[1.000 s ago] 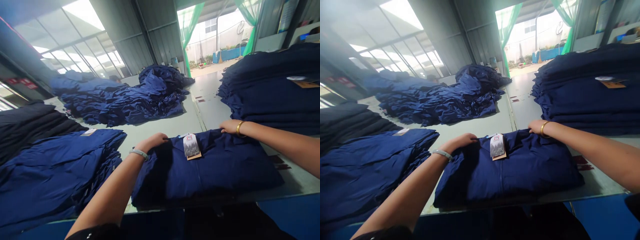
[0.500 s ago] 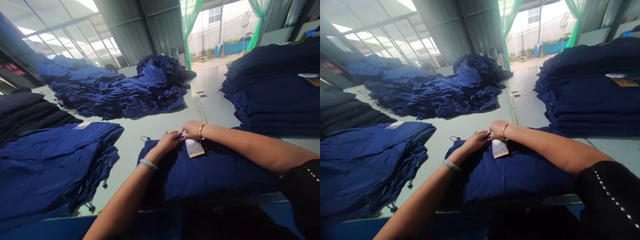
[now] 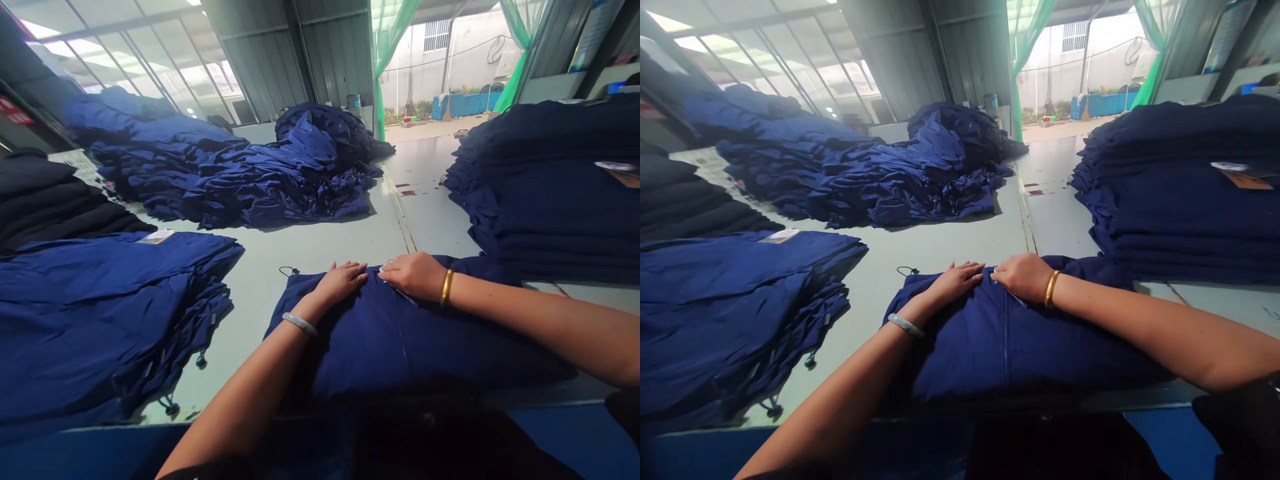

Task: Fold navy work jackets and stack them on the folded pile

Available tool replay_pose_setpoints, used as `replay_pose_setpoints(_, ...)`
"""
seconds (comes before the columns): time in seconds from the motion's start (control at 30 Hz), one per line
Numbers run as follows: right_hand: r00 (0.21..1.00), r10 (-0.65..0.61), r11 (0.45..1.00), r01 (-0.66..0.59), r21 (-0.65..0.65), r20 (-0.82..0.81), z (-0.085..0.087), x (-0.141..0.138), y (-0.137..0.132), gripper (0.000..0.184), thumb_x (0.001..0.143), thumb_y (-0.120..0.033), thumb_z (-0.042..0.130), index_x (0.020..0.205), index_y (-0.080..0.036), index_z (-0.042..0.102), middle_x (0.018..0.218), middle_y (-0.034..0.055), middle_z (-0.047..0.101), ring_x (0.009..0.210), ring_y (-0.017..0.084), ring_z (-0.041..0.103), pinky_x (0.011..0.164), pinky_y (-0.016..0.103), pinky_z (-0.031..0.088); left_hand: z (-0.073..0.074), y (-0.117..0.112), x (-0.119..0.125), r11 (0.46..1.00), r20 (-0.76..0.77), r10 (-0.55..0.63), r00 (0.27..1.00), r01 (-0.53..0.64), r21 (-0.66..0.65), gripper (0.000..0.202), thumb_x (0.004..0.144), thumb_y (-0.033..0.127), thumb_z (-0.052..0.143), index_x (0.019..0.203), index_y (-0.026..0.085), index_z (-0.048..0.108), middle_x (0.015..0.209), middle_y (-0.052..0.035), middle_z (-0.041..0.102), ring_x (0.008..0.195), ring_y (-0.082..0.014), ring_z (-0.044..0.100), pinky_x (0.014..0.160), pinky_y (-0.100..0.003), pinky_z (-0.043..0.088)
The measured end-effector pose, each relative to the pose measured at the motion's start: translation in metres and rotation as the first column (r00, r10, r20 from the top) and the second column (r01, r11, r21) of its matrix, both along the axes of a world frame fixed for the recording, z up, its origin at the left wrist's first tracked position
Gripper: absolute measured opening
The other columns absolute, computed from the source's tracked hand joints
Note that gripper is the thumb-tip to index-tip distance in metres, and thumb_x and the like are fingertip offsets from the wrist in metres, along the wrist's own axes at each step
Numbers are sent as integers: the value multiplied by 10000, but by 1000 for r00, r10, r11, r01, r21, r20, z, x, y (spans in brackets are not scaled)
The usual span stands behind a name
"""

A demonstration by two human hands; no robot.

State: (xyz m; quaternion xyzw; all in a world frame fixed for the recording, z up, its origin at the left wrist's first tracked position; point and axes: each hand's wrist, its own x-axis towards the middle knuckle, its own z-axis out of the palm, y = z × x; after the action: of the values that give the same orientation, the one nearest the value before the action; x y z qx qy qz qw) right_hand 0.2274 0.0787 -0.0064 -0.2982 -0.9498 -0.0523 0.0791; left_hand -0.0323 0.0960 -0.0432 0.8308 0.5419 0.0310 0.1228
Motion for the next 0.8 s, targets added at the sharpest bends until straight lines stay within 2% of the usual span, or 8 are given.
replay_pose_setpoints(0.17, 997, -6, 995, -1, -101, -72, -14, 18, -9, 551, 1087, -502, 491, 1504, -176, 645, 1597, 167, 572, 1494, 297, 532, 1234, 475, 430, 10, -5, 4, 1000, -20, 21, 1000, -21, -11, 595, 1118, 467, 391, 1658, 222, 435, 1696, -173, 445, 1618, -332, 342, 1312, -671, 127)
replay_pose_setpoints(0.27, 989, -89, 982, 68, -174, -115, -13, 40, -9, 660, 1096, -571, 396, 1662, -238, 455, 1736, 123, 365, 1601, 314, 370, 1300, 567, 320, 19, -11, 0, 998, -43, 11, 999, -8, 61, 629, 1118, 506, 396, 1705, 291, 335, 1752, -183, 329, 1654, -345, 242, 1301, -693, 86)
replay_pose_setpoints(0.33, 986, -145, 967, 123, -225, -84, -17, 56, -11, 709, 1081, -607, 393, 1705, -273, 363, 1767, 97, 283, 1622, 328, 318, 1316, 611, 264, 24, -16, -5, 997, -87, -21, 996, 27, 76, 614, 1119, 535, 375, 1701, 344, 340, 1781, -160, 262, 1666, -351, 192, 1296, -705, 36)
replay_pose_setpoints(0.43, 977, -211, 933, 203, -296, 6, -30, 70, -19, 767, 1050, -657, 424, 1710, -275, 346, 1774, 102, 249, 1635, 353, 267, 1323, 665, 186, 25, -22, -10, 999, -176, -23, 984, 27, 23, 632, 1104, 596, 365, 1696, 375, 347, 1793, -132, 240, 1668, -373, 172, 1291, -709, -15)
replay_pose_setpoints(0.53, 970, -238, 908, 239, -344, 46, -38, 68, -29, 813, 1042, -695, 407, 1715, -246, 329, 1776, 122, 226, 1653, 373, 192, 1309, 726, 95, 18, -26, -9, 998, -230, 24, 973, -36, -50, 678, 1097, 623, 345, 1719, 361, 282, 1795, -156, 213, 1664, -396, 167, 1278, -734, 15)
replay_pose_setpoints(0.67, 989, -150, 894, 131, -429, -11, -26, 63, -45, 813, 1071, -713, 288, 1731, -238, 276, 1764, 133, 278, 1652, 351, 217, 1310, 720, 83, 16, -28, -5, 998, -260, 60, 964, -63, -4, 686, 1109, 594, 315, 1734, 325, 226, 1796, -188, 164, 1664, -395, 159, 1269, -751, 60)
replay_pose_setpoints(0.73, 995, -81, 878, 40, -477, -65, -18, 71, -53, 787, 1086, -700, 241, 1740, -261, 239, 1763, 114, 296, 1647, 318, 251, 1318, 683, 138, 21, -32, -11, 997, -272, 72, 959, -60, 52, 675, 1111, 580, 313, 1732, 327, 233, 1796, -178, 163, 1663, -387, 159, 1271, -751, 57)
replay_pose_setpoints(0.8, 992, -74, 882, 16, -471, -105, -15, 89, -60, 763, 1091, -689, 253, 1740, -287, 236, 1769, 95, 290, 1647, 303, 255, 1321, 660, 162, 26, -40, -25, 994, -282, 86, 956, -60, 96, 672, 1109, 570, 314, 1732, 333, 229, 1798, -157, 151, 1665, -382, 144, 1272, -753, 51)
